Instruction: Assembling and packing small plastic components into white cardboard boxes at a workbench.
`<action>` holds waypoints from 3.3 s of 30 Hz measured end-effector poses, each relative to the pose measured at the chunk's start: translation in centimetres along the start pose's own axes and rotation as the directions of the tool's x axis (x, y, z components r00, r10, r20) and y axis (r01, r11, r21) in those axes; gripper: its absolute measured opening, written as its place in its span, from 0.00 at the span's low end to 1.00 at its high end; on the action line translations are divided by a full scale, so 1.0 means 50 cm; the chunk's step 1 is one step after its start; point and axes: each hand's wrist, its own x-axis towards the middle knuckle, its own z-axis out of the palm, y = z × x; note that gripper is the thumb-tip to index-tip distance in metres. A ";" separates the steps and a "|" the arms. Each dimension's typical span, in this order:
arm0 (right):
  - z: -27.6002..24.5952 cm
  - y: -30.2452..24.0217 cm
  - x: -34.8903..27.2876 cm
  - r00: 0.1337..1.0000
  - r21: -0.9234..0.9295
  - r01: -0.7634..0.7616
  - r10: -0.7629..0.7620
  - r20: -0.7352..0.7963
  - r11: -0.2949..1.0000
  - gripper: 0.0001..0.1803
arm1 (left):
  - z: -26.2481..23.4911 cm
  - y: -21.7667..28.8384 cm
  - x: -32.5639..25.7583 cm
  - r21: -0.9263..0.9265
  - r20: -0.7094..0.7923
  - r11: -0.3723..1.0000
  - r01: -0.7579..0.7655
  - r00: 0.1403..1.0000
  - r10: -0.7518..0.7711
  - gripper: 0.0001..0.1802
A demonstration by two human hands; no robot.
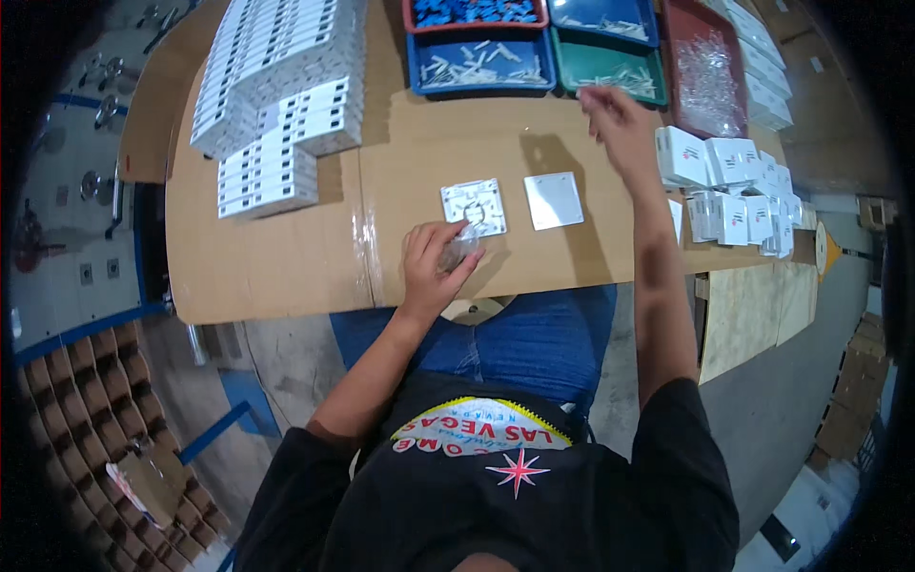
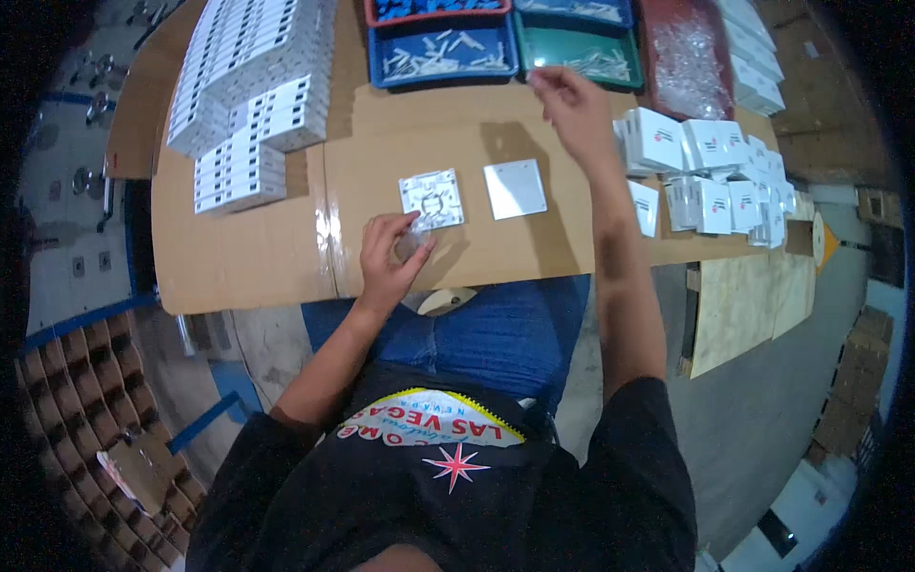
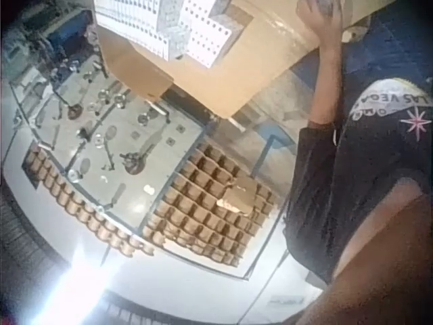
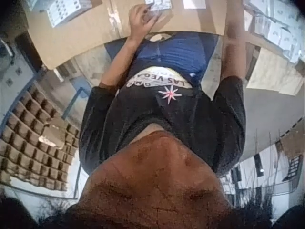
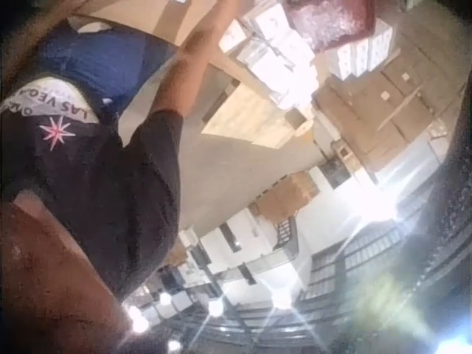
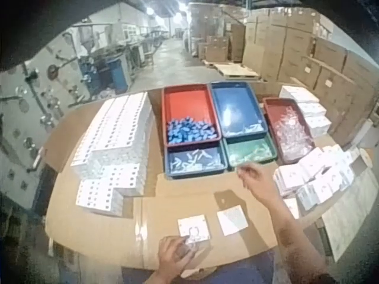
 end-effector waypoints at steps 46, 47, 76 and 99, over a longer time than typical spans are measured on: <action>0.205 -0.078 -0.312 0.914 -0.054 -0.007 0.028 0.404 0.999 0.10 | -0.021 -0.012 -0.006 -0.072 0.036 0.997 -0.037 0.999 0.040 0.21; 0.205 -0.076 -0.310 0.923 -0.041 -0.013 0.027 0.384 0.999 0.09 | -0.019 -0.007 0.006 -0.055 0.022 0.997 -0.062 0.998 0.063 0.22; -0.136 0.161 0.470 0.974 -0.798 -0.012 -0.173 -0.145 0.603 0.09 | -0.003 -0.021 -0.030 -0.100 0.019 0.974 0.203 0.979 -0.202 0.28; -0.126 0.166 0.499 0.956 -0.797 0.203 -0.291 0.036 0.568 0.11 | -0.002 -0.019 -0.034 -0.075 0.014 0.975 0.207 0.978 -0.207 0.26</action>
